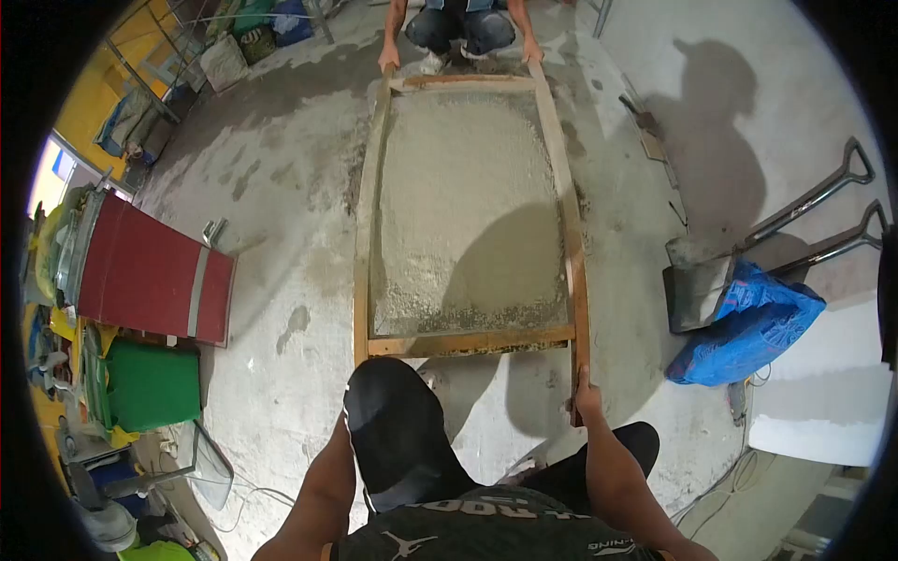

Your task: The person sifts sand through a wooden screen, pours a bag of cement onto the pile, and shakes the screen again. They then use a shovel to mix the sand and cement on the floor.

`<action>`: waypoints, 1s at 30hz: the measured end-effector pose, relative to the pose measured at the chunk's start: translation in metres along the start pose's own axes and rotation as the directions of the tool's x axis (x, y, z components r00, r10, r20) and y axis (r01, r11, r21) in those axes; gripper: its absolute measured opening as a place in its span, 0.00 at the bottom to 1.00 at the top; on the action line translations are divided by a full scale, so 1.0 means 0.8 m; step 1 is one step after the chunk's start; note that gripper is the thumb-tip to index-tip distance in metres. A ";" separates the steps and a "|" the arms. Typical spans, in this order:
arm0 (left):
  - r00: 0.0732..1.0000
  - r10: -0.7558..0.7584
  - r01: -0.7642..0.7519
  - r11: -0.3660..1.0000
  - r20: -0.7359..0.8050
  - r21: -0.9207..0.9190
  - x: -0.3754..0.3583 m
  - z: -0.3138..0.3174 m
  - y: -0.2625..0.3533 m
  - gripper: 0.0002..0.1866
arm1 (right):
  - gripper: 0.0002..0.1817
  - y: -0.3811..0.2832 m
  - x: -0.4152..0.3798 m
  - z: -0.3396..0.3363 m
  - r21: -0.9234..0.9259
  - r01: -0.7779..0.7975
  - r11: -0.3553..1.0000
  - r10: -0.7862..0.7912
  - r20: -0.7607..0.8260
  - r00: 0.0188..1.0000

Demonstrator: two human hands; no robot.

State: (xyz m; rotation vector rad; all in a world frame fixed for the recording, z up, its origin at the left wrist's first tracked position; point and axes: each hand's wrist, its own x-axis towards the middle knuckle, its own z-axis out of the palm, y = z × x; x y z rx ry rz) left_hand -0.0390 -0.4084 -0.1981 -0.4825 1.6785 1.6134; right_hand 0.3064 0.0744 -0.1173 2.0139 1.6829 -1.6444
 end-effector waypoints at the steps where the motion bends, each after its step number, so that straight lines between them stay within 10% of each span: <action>1: 1.000 -0.001 0.001 1.000 0.009 -0.018 0.010 0.004 0.011 0.37 | 0.53 0.000 0.002 -0.002 0.005 -0.002 1.000 0.002 0.008 1.000; 9: 0.995 0.027 -0.045 0.982 0.099 0.184 0.010 0.137 0.293 0.34 | 0.55 -0.233 0.046 0.012 0.117 0.112 0.987 -0.118 0.047 0.992; 15: 0.997 0.018 -0.032 0.981 0.080 0.189 0.009 0.077 0.163 0.38 | 0.51 -0.131 0.014 0.007 0.010 -0.033 0.999 0.033 0.053 0.998; 17: 0.963 -0.249 0.258 0.962 0.102 -0.088 0.103 -0.015 0.035 0.45 | 0.53 -0.044 0.029 0.009 -0.109 0.084 0.991 -0.090 -0.053 0.994; 18: 0.992 -0.092 0.094 0.995 0.087 -0.030 0.065 0.002 0.034 0.44 | 0.53 -0.026 0.026 0.011 -0.063 0.105 0.992 -0.108 -0.040 0.993; 21: 0.993 0.022 -0.020 1.000 0.119 -0.017 0.046 0.022 0.065 0.43 | 0.52 -0.006 0.064 0.014 -0.023 0.096 0.995 -0.097 -0.042 0.994; 30: 0.990 0.006 -0.038 0.972 0.138 0.234 0.023 0.154 0.345 0.33 | 0.50 -0.286 0.021 -0.001 0.107 0.119 0.987 -0.128 0.081 0.989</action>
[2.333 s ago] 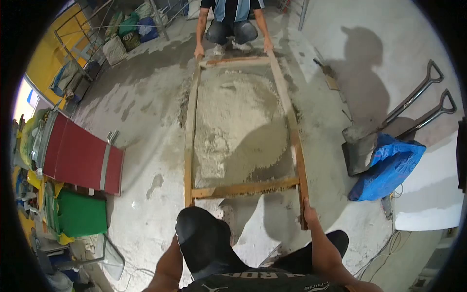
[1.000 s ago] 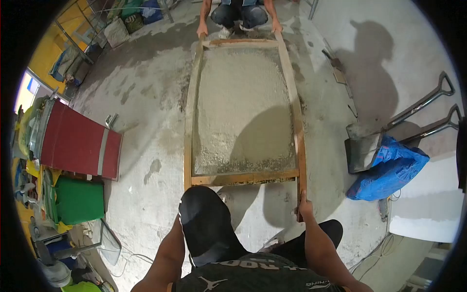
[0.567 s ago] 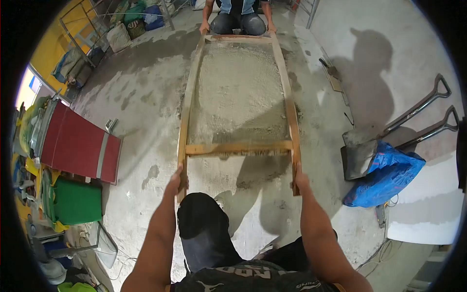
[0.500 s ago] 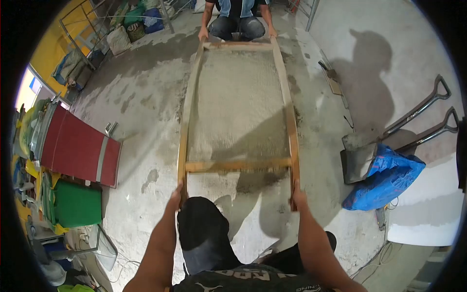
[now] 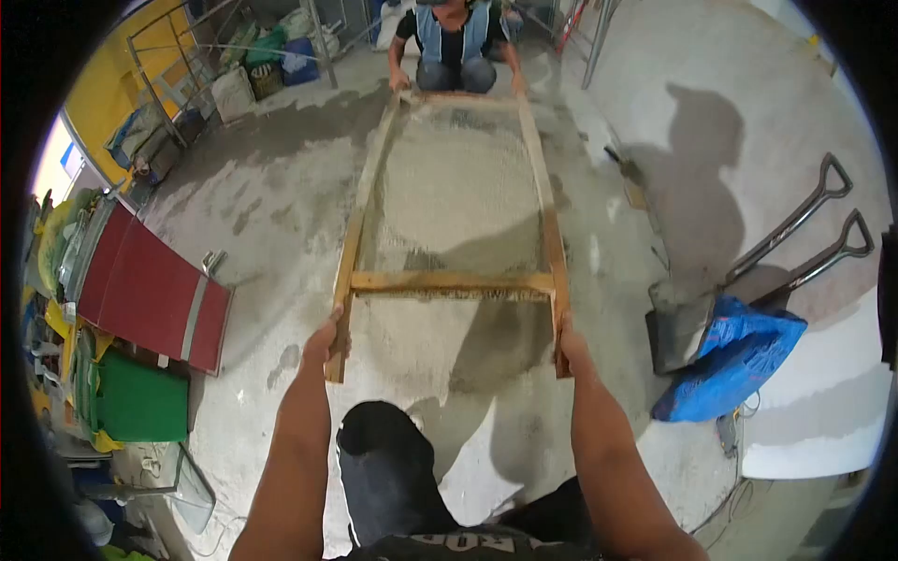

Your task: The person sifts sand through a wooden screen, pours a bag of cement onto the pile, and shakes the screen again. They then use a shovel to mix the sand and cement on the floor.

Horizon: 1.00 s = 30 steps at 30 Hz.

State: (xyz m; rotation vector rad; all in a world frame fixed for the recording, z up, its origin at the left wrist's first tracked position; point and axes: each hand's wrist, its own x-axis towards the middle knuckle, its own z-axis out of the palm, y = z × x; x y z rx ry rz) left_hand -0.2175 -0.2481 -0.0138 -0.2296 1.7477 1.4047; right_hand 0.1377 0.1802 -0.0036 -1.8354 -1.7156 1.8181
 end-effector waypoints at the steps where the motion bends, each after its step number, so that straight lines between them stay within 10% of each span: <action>1: 0.999 -0.045 0.045 0.999 -0.018 -0.012 -0.019 0.001 -0.007 0.33 | 0.49 0.017 -0.011 0.001 0.034 0.013 0.999 -0.013 0.000 1.000; 5: 0.996 0.012 -0.003 0.995 0.091 -0.104 -0.008 -0.054 -0.197 0.36 | 0.55 0.128 -0.053 -0.028 -0.082 -0.058 0.995 0.051 -0.075 0.996; 6: 0.992 0.068 -0.069 0.998 -0.109 -0.002 -0.043 -0.036 -0.216 0.43 | 0.57 0.200 -0.012 -0.041 -0.176 -0.024 0.984 0.008 -0.094 0.996; 8: 0.975 -0.210 0.191 0.959 -0.073 -0.208 -0.002 -0.075 -0.291 0.41 | 0.57 0.180 -0.092 -0.042 -0.079 -0.081 0.994 0.076 -0.056 0.996; 17: 1.000 0.005 -0.005 1.000 -0.019 0.026 -0.021 -0.013 0.023 0.33 | 0.49 -0.015 -0.004 0.005 -0.040 0.000 0.999 0.002 0.049 0.999; 27: 0.982 -0.156 0.148 0.985 -0.105 -0.086 -0.041 -0.073 -0.263 0.40 | 0.47 0.204 -0.107 -0.037 0.071 -0.056 0.996 0.053 0.043 0.998; 30: 1.000 -0.003 0.001 0.995 -0.025 -0.099 -0.056 -0.050 -0.168 0.33 | 0.44 0.142 -0.096 -0.046 0.109 0.051 0.993 -0.064 0.121 0.991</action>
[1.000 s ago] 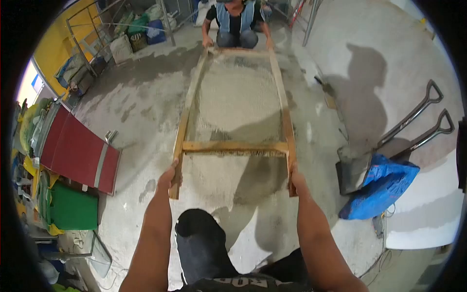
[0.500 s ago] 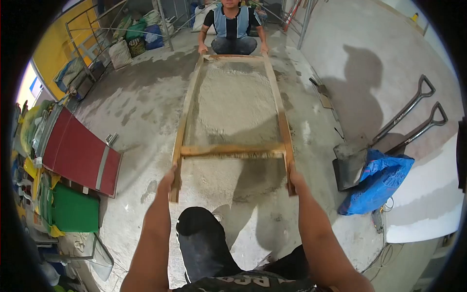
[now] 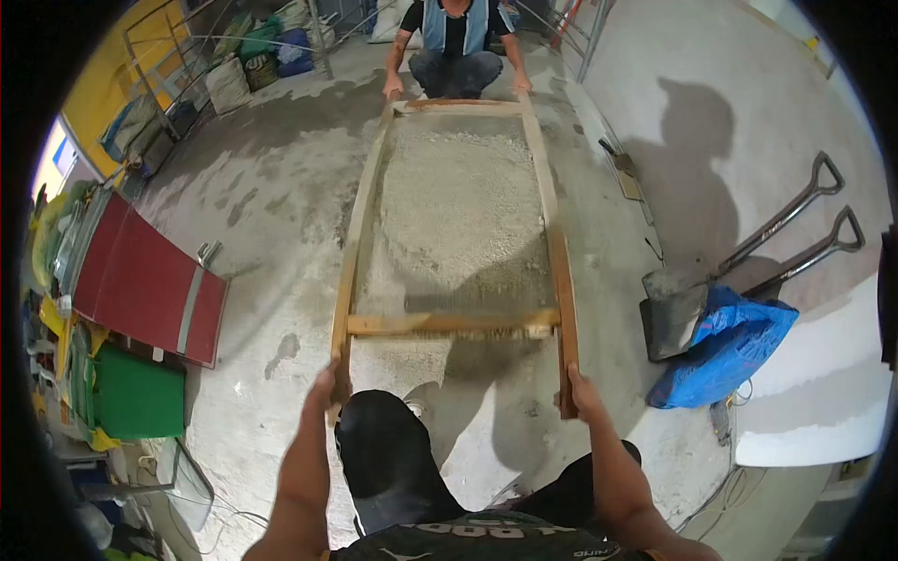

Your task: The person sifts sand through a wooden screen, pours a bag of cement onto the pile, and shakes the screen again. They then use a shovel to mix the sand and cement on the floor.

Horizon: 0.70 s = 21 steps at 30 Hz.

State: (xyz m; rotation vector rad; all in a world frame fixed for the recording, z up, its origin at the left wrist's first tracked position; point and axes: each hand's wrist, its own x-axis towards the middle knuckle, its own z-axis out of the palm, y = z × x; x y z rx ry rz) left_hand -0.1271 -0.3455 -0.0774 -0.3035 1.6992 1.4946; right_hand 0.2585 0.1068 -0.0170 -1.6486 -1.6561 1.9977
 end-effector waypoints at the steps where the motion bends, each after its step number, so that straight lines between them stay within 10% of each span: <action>1: 0.998 -0.038 0.037 0.999 0.056 0.013 -0.008 0.015 0.050 0.31 | 0.43 -0.027 0.012 0.003 -0.021 0.011 1.000 -0.011 0.024 1.000; 7: 0.992 0.034 -0.013 0.986 -0.124 0.169 0.031 0.088 0.185 0.35 | 0.43 -0.144 0.105 0.028 -0.137 0.063 0.989 -0.067 -0.026 0.997; 13: 0.993 -0.073 0.083 0.992 -0.093 0.099 0.008 -0.002 -0.027 0.39 | 0.51 0.037 0.016 -0.008 -0.529 0.020 0.848 -0.135 -0.180 0.974; 17: 0.992 -0.110 0.104 0.990 -0.065 -0.092 -0.058 0.001 -0.062 0.37 | 0.50 0.033 -0.046 -0.006 -0.380 0.076 0.922 -0.145 -0.155 0.977; 18: 0.995 -0.072 0.073 0.997 -0.065 0.012 -0.037 -0.008 -0.045 0.37 | 0.49 0.041 -0.040 -0.007 -0.447 0.184 0.876 -0.290 -0.181 0.940; 21: 0.988 0.067 -0.036 0.975 -0.136 0.218 0.005 0.033 0.091 0.36 | 0.47 -0.082 0.027 0.020 -0.277 0.043 0.960 -0.073 -0.101 0.992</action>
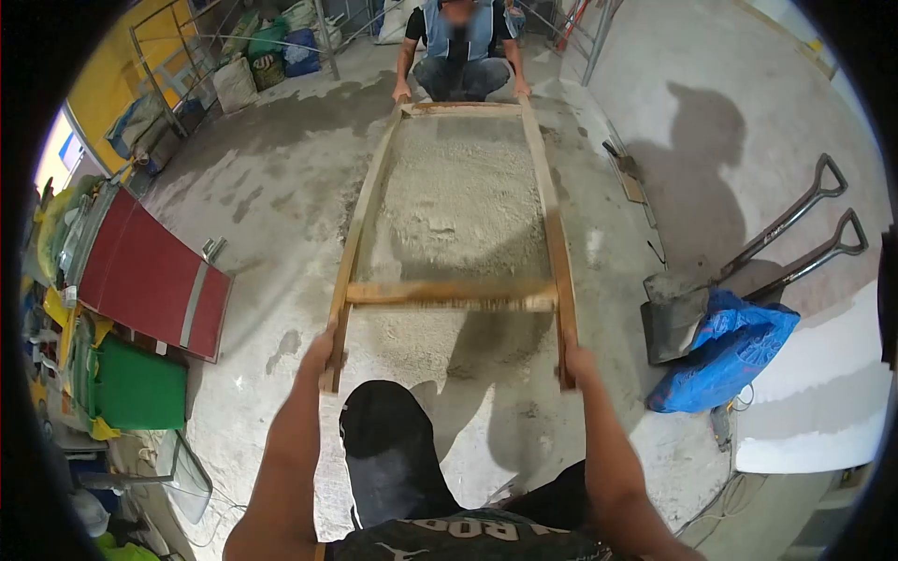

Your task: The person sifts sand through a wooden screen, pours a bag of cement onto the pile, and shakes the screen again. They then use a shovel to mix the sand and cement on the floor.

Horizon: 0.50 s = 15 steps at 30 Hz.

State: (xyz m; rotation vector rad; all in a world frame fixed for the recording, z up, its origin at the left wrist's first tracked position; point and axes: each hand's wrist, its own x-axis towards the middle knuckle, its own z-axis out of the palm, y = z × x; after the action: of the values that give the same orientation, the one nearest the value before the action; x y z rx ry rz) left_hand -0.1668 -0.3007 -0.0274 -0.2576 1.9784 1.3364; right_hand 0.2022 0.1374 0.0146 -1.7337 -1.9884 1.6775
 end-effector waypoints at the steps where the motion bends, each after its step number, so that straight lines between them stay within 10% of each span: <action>1: 0.999 -0.031 0.032 0.999 0.036 -0.014 0.021 0.006 0.039 0.36 | 0.47 -0.042 0.018 -0.001 0.004 -0.012 1.000 0.012 0.030 0.999; 6: 1.000 0.001 -0.001 1.000 0.006 0.025 -0.005 0.014 0.132 0.37 | 0.43 -0.071 0.069 0.010 0.120 0.042 0.992 -0.048 0.042 0.998; 9: 0.999 0.023 -0.031 0.976 0.038 0.215 0.020 -0.042 -0.048 0.46 | 0.50 0.022 -0.035 0.020 -0.115 0.037 0.993 -0.041 -0.032 0.999; 10: 0.999 0.041 -0.047 0.963 0.030 0.265 -0.006 -0.054 -0.109 0.51 | 0.51 0.127 -0.012 0.033 -0.337 0.216 0.916 -0.279 -0.150 0.949; 12: 0.989 -0.081 0.107 0.971 -0.128 0.212 -0.003 -0.078 -0.247 0.55 | 0.45 0.121 -0.131 0.021 -0.074 0.060 0.995 -0.063 -0.038 0.997; 15: 0.992 -0.068 0.078 0.993 -0.109 0.093 -0.037 -0.056 -0.237 0.54 | 0.44 0.108 -0.139 0.020 -0.031 0.047 0.998 -0.047 -0.029 0.998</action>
State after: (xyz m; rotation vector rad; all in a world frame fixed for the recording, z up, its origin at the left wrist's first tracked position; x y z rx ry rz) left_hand -0.0657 -0.4301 -0.1365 -0.3574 2.0948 1.1987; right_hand 0.2957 0.0308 0.0137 -1.6966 -2.0350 1.6064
